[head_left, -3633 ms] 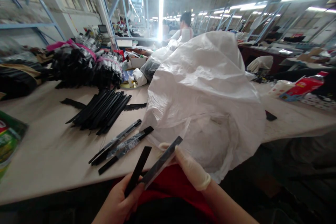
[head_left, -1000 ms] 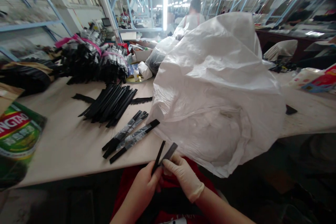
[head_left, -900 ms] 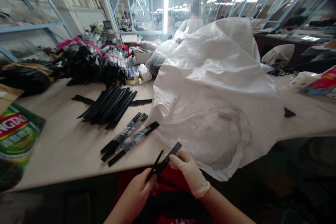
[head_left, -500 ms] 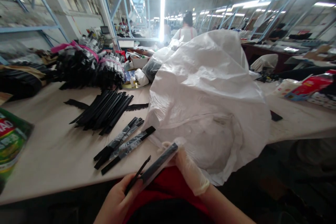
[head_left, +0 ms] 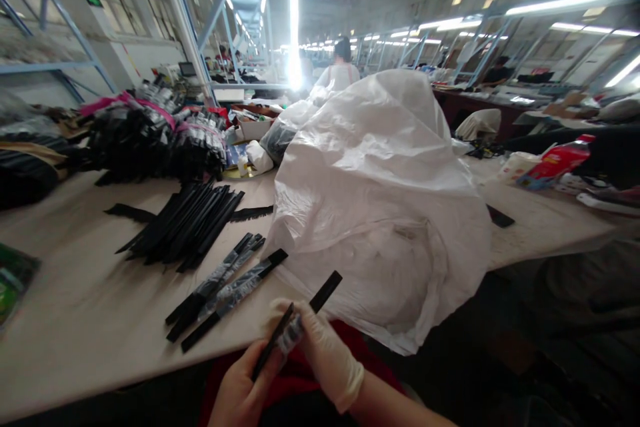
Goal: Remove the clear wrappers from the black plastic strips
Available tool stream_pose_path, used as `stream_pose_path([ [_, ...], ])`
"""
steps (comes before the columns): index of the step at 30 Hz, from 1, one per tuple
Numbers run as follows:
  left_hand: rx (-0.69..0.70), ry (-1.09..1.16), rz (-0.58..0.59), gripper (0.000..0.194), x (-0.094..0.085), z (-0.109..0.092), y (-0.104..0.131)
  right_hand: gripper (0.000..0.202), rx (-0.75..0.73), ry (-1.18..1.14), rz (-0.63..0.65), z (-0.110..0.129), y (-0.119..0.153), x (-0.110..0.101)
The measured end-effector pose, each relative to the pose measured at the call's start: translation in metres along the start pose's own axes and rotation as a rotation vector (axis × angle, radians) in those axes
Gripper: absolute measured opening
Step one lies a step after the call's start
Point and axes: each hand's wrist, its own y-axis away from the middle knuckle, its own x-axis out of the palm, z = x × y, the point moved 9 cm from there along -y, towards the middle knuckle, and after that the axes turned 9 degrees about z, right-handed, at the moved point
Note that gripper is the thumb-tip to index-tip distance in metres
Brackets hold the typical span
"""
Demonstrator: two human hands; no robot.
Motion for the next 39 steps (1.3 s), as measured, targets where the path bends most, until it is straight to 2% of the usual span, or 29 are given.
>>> stream_pose_path([
  [2, 0.019, -0.06, 0.007, 0.043, -0.006, 0.0, -0.002, 0.048, 0.051, 0.026, 0.045, -0.009, 0.002, 0.009],
  [4, 0.009, -0.219, -0.068, 0.042, -0.03, -0.001, -0.004, 0.045, 0.032, 0.131, 0.036, -0.004, 0.003, -0.001],
  [6, -0.021, -0.423, -0.224, 0.043, -0.069, -0.005, -0.006, 0.044, -0.047, 0.281, -0.071, 0.014, 0.002, -0.035],
  [8, -0.066, -0.631, -0.321, 0.043, -0.102, -0.009, -0.013, 0.042, -0.103, 0.479, -0.265, 0.037, 0.002, -0.081],
  [10, -0.042, -0.86, -0.396, 0.041, -0.122, -0.018, -0.027, 0.035, -0.09, 0.821, -0.419, 0.058, 0.0, -0.116],
  [12, -0.015, -1.07, -0.415, 0.039, -0.125, -0.024, -0.046, 0.031, 0.018, 1.155, -0.467, 0.065, -0.009, -0.133],
  [14, -0.021, -1.211, -0.392, 0.038, -0.121, -0.024, -0.063, 0.035, 0.149, 1.366, -0.483, 0.062, -0.019, -0.141],
  [17, -0.021, -1.296, -0.418, 0.037, -0.117, -0.027, -0.071, 0.035, 0.229, 1.433, -0.518, 0.056, -0.03, -0.141],
  [20, 0.037, -1.189, -0.454, 0.04, -0.117, -0.034, -0.055, 0.02, 0.203, 1.384, -0.494, 0.054, -0.037, -0.135],
  [22, 0.034, -0.977, -0.413, 0.042, -0.112, -0.032, -0.042, 0.019, 0.172, 1.349, -0.458, 0.054, -0.034, -0.131],
  [24, 0.021, -0.715, -0.292, 0.044, -0.091, -0.026, -0.032, 0.023, 0.126, 1.153, -0.402, 0.05, -0.024, -0.127],
  [26, 0.037, -0.469, -0.097, 0.046, -0.051, -0.022, -0.03, 0.029, 0.141, 0.756, -0.314, 0.03, -0.011, -0.12],
  [28, 0.028, -0.272, 0.076, 0.044, -0.009, -0.018, -0.033, 0.035, 0.24, 0.312, -0.234, -0.003, 0.003, -0.104],
  [31, -0.005, -0.074, 0.183, 0.038, 0.032, -0.01, -0.047, 0.04, 0.387, -0.072, -0.177, -0.047, 0.022, -0.07],
  [33, -0.03, -0.025, 0.19, 0.033, 0.043, -0.005, -0.06, 0.039, 0.417, -0.172, -0.146, -0.063, 0.029, -0.05],
  [35, -0.048, -0.014, 0.183, 0.026, 0.045, -0.002, -0.069, 0.035, 0.432, -0.203, -0.085, -0.072, 0.031, -0.036],
  [39, -0.056, 0.026, 0.204, 0.019, 0.047, -0.006, -0.072, 0.034, 0.41, -0.186, 0.082, -0.072, 0.03, -0.019],
])
